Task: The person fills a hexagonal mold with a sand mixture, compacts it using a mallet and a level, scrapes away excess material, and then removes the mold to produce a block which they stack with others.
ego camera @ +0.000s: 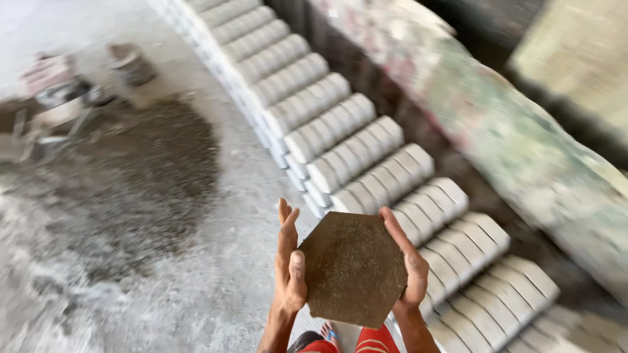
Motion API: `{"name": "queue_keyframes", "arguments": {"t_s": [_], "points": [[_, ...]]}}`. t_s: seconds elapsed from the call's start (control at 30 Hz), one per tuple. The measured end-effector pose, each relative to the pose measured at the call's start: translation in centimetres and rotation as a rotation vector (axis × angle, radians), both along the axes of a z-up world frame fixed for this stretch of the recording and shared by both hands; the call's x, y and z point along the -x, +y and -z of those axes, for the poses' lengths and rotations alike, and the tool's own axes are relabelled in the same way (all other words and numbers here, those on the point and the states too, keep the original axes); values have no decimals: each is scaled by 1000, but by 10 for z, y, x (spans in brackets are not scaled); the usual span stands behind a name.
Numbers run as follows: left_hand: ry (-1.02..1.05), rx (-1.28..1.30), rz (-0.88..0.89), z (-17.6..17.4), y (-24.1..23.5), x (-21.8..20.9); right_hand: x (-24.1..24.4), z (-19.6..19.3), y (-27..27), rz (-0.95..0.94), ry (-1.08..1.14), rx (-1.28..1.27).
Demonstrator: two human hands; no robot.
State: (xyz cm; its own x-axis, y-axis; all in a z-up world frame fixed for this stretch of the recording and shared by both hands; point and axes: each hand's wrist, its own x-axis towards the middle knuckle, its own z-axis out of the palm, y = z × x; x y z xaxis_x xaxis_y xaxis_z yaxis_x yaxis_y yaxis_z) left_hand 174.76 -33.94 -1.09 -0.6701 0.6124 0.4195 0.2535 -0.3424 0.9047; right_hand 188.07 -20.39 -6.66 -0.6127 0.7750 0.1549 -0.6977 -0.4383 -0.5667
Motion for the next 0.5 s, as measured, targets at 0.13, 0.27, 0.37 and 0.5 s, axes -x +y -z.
{"name": "queue_keyframes", "arguments": {"t_s": [0.13, 0.27, 0.37, 0.5], "points": [[-96, -174, -188, 4, -39, 70, 102, -1, -18, -176, -36, -43], [-244, -196, -392, 14, -54, 134, 191, 12, -22, -102, -169, -250], [-539, -87, -517, 20, -39, 193, 266, 23, -7, -177, -112, -339], [-833, 143, -694, 9, -3, 300, 382, -24, 11, -370, -320, -496]]}}
